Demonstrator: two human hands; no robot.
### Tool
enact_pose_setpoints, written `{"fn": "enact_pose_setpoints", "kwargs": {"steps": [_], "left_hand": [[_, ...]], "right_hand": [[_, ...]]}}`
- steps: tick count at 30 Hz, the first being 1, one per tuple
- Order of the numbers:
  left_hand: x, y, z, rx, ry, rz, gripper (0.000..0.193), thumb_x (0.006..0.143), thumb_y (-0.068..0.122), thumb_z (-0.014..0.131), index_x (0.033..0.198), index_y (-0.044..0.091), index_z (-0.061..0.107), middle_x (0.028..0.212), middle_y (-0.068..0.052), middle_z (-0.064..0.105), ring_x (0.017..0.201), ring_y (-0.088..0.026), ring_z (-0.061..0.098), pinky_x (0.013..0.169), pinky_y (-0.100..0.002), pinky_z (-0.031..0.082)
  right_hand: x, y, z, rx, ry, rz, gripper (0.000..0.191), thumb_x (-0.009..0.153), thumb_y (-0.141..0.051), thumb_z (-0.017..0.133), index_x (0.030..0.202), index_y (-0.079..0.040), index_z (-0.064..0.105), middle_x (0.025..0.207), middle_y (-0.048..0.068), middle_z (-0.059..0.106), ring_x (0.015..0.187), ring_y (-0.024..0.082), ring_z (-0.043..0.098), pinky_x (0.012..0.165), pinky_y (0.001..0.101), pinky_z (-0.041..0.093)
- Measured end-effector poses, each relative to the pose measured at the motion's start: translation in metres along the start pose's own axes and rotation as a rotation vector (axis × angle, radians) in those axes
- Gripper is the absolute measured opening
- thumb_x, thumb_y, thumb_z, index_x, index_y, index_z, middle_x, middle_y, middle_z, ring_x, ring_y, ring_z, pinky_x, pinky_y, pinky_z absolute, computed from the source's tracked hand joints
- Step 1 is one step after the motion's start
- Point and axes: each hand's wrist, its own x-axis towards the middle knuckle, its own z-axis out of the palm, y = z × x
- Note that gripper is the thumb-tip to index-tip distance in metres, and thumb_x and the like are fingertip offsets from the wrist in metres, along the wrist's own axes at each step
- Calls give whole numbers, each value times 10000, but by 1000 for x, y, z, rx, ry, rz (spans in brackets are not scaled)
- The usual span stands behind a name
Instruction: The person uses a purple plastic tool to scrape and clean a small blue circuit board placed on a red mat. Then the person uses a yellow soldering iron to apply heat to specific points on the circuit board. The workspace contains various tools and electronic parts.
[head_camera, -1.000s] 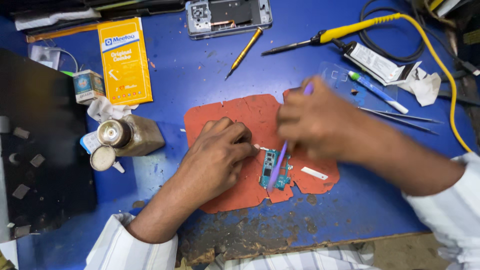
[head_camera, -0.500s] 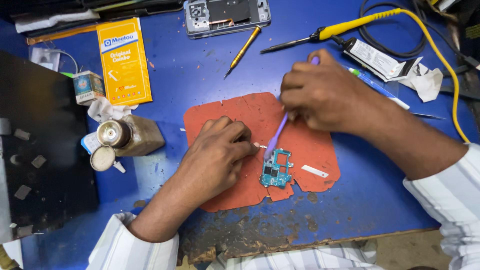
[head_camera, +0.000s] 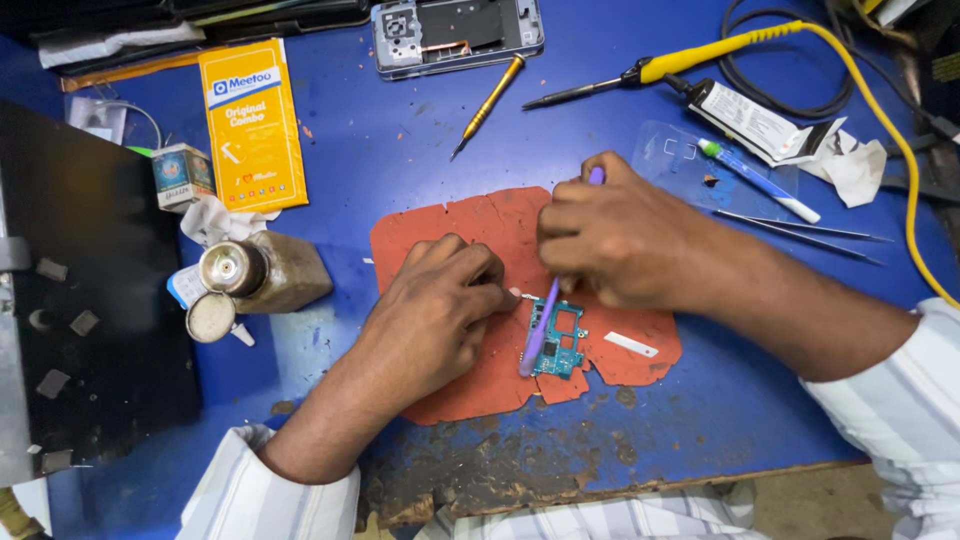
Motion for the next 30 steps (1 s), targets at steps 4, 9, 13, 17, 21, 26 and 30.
{"fn": "enact_pose_setpoints", "kwargs": {"steps": [4,9,13,17,21,26,30], "left_hand": [[1,1,0,3,9,9,252,737,-8,688,954,77,785,983,-53,637,980,-264,582,884,-410,433],[2,7,-5,-1,-11,-16,322,771,81,729,1092,86,747,1006,-58,638,994,-278,578,909,-425,433],[3,17,-9,6,-69,-9,601,679,333,847,1192,69,678,1070,-101,600,1050,-326,544,939,-475,393],[4,24,-9,39,-105,-3,736,610,392,883,1224,71,634,1136,-122,560,1128,-349,513,995,-491,365],[4,24,-5,69,-78,-21,698,628,407,883,1179,62,629,1121,-125,557,1108,-349,510,982,-486,374],[3,18,-3,98,16,-71,710,631,439,882,1153,30,628,1111,-113,564,1082,-339,516,929,-472,383],[2,14,-3,145,82,-148,721,636,454,888,1161,27,640,1083,-122,555,1037,-338,508,900,-473,377]], "right_hand": [[-20,32,-1,-41,158,101,203,631,-90,824,760,-138,674,873,5,663,918,233,622,826,487,371],[-61,61,-17,164,415,319,220,852,-31,850,944,-60,652,966,47,702,961,209,689,863,351,517],[-69,54,-29,186,515,428,191,887,-6,821,923,-29,634,970,73,692,933,221,699,829,334,541],[-61,44,-34,-36,443,433,202,799,-116,842,904,-46,684,890,74,696,883,280,664,886,427,465],[-61,44,-32,-47,291,451,252,855,-273,839,999,-116,703,874,17,674,898,248,640,1054,410,410],[-72,46,-33,61,159,536,253,802,-182,820,1017,-98,716,917,54,713,837,249,673,791,381,489],[-67,39,-43,190,49,534,280,744,-125,818,1007,-83,731,909,69,710,792,244,687,653,357,526]]}}
